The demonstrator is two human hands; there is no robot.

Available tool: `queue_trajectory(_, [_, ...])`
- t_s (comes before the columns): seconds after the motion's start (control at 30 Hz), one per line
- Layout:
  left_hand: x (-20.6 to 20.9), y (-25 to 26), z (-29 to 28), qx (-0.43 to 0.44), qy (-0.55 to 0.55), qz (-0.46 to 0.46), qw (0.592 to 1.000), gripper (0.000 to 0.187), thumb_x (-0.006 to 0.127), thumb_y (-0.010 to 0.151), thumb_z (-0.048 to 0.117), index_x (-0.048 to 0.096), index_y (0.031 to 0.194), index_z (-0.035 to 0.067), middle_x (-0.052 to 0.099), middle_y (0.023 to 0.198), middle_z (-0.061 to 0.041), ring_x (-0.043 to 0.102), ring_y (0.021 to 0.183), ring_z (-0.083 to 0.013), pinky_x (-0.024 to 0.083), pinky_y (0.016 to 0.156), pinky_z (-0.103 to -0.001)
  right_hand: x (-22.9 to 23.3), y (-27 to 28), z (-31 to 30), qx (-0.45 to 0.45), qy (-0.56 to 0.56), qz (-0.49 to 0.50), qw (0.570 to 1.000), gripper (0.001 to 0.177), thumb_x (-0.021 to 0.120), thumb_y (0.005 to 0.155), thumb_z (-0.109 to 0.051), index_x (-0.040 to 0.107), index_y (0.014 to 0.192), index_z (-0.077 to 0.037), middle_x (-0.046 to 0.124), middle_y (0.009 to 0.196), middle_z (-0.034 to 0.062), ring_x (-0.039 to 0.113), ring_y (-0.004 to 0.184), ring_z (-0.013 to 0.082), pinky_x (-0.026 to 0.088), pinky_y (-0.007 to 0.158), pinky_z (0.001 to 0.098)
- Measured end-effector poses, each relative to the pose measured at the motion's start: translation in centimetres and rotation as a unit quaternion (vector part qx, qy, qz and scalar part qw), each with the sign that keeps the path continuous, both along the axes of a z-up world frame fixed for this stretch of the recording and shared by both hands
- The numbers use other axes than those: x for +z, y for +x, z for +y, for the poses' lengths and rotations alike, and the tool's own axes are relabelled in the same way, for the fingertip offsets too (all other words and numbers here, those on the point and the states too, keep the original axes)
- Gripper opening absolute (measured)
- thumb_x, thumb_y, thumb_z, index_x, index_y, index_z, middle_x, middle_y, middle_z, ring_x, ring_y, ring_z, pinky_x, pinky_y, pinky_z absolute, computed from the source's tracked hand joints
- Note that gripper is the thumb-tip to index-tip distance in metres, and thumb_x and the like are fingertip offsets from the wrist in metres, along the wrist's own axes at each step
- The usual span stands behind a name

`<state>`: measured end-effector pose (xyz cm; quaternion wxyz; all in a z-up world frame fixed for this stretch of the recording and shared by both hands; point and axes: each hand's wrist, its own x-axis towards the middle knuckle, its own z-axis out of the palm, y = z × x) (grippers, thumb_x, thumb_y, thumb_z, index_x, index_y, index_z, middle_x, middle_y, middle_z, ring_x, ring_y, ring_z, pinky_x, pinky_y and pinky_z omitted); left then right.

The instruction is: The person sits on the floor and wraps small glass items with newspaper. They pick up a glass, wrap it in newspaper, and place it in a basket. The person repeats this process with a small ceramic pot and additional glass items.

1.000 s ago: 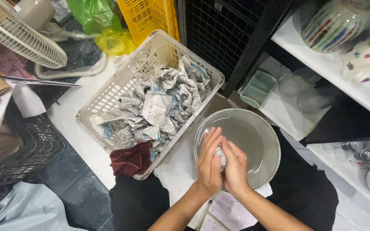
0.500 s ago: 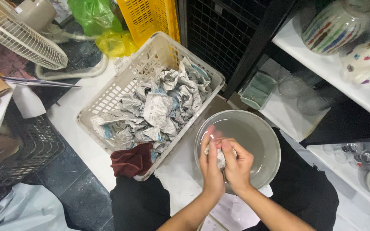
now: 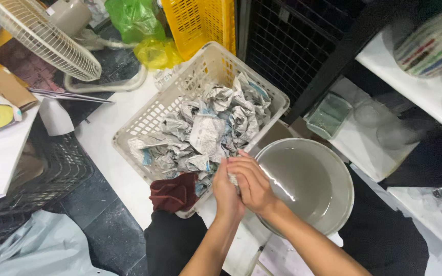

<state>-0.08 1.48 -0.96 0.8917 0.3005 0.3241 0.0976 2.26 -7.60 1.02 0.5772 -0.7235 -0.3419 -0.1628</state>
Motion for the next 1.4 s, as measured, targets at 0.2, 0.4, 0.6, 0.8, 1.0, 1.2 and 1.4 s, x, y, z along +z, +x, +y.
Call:
queue_trajectory(0.2, [-0.8, 0.0, 2.4, 0.025, 0.284, -0.064, 0.956, 0.037, 0.045, 0.115, 0.025, 0.064, 0.100, -0.003, 0.066, 0.098, -0.008, 0.058, 0.091, -0.0121, 0.048, 0.085, -0.029, -0.5, 0.4, 3.9, -0.016, 0.051, 0.112, 0.992, 0.026, 0.038, 0.106, -0.003, 0.055, 0.124, 0.002, 0.063, 0.134, 0.0217, 0.059, 0.133, 0.0354, 0.043, 0.116, 0.0455])
queue_trajectory(0.4, [3.1, 0.0, 5.6, -0.073, 0.534, -0.099, 0.836, 0.035, 0.069, 0.097, 0.016, 0.052, 0.125, 0.002, 0.056, 0.127, -0.012, 0.051, 0.125, -0.0210, 0.037, 0.110, -0.034, -0.6, 3.2, 7.6, 0.040, 0.163, 0.344, 0.924, 0.030, 0.033, 0.108, -0.010, 0.057, 0.124, 0.000, 0.067, 0.131, 0.0170, 0.061, 0.125, 0.0257, 0.043, 0.112, 0.0376])
queue_trajectory(0.6, [7.6, 1.2, 12.1, -0.250, 0.425, -0.105, 0.863, 0.064, 0.076, 0.087, 0.011, 0.045, 0.143, 0.007, 0.047, 0.145, -0.009, 0.040, 0.141, -0.0215, 0.030, 0.116, -0.035, 0.3, 5.4, 9.6, 0.098, 0.182, 0.416, 0.886, 0.032, 0.038, 0.109, -0.019, 0.054, 0.131, -0.001, 0.065, 0.132, 0.0151, 0.059, 0.126, 0.0225, 0.043, 0.111, 0.0355])
queue_trajectory(0.8, [7.2, 3.3, 17.6, -0.166, 0.588, 0.113, 0.783, 0.068, 0.085, 0.071, 0.020, 0.058, 0.132, 0.009, 0.068, 0.118, -0.009, 0.066, 0.110, -0.0238, 0.052, 0.096, -0.036, 1.1, 5.4, 7.0, 0.160, 0.083, 0.425, 0.887, 0.041, 0.044, 0.109, -0.031, 0.050, 0.139, -0.004, 0.057, 0.140, 0.0114, 0.050, 0.137, 0.0185, 0.038, 0.115, 0.0326])
queue_trajectory(1.0, [2.0, 5.9, 22.4, -0.053, 0.791, 0.101, 0.602, 0.064, 0.083, 0.080, 0.022, 0.056, 0.134, 0.002, 0.060, 0.127, -0.022, 0.057, 0.122, -0.0376, 0.044, 0.106, -0.046, 0.6, 6.5, 3.0, 0.144, -0.120, 0.453, 0.871, 0.039, 0.057, 0.100, -0.034, 0.058, 0.131, -0.011, 0.067, 0.130, 0.0058, 0.068, 0.112, 0.0220, 0.051, 0.097, 0.0356])
queue_trajectory(1.2, [-2.5, 6.2, 23.3, -0.129, 0.763, 0.192, 0.604, 0.068, 0.079, 0.082, 0.028, 0.052, 0.139, 0.001, 0.054, 0.131, -0.026, 0.059, 0.115, -0.0440, 0.048, 0.097, -0.050, -0.5, 6.2, 2.8, 0.163, -0.193, 0.308, 0.917, 0.031, 0.065, 0.097, -0.028, 0.066, 0.120, -0.008, 0.069, 0.121, 0.0103, 0.065, 0.117, 0.0268, 0.049, 0.098, 0.0384])
queue_trajectory(1.4, [-3.5, 6.8, 22.2, -0.178, 0.778, 0.265, 0.541, 0.071, 0.080, 0.083, 0.039, 0.052, 0.139, 0.005, 0.058, 0.132, -0.025, 0.063, 0.110, -0.0472, 0.053, 0.090, -0.054, -0.5, 5.9, 3.1, 0.140, -0.193, 0.312, 0.920, 0.030, 0.066, 0.095, -0.027, 0.066, 0.118, -0.008, 0.069, 0.120, 0.0103, 0.064, 0.119, 0.0272, 0.048, 0.101, 0.0393])
